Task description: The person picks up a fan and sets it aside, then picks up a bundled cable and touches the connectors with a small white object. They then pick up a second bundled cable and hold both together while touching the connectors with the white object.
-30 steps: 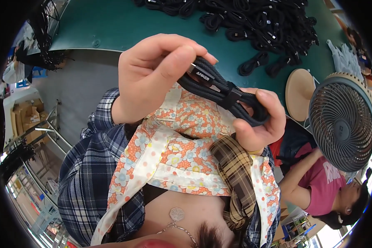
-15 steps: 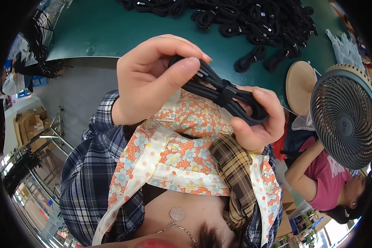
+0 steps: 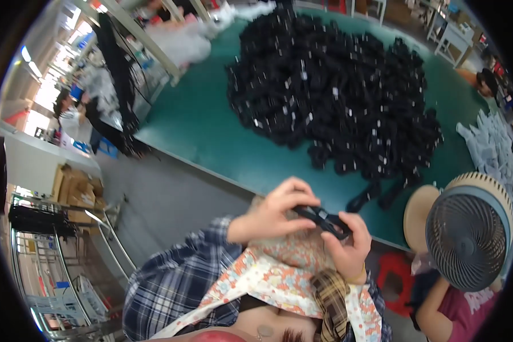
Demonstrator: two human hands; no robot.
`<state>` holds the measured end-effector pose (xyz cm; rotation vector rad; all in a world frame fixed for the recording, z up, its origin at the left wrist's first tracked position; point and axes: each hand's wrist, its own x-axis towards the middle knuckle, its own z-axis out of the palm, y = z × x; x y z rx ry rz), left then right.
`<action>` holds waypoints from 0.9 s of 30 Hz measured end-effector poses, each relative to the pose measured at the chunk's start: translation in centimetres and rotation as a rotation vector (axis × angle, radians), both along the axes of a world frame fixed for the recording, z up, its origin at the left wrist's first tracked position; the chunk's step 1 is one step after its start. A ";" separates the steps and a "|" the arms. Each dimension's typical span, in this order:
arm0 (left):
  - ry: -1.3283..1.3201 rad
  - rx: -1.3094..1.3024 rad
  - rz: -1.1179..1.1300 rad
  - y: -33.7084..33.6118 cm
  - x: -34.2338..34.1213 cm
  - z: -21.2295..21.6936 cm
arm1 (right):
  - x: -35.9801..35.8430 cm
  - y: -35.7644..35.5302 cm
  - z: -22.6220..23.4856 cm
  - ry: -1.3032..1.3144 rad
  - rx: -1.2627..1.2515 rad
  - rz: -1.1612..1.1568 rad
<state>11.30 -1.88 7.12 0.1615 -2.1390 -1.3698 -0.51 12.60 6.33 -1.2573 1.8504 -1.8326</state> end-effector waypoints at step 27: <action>-0.317 0.340 -0.275 2.3 -0.2 -0.5 | -0.3 0.9 0.8 -0.993 0.085 0.415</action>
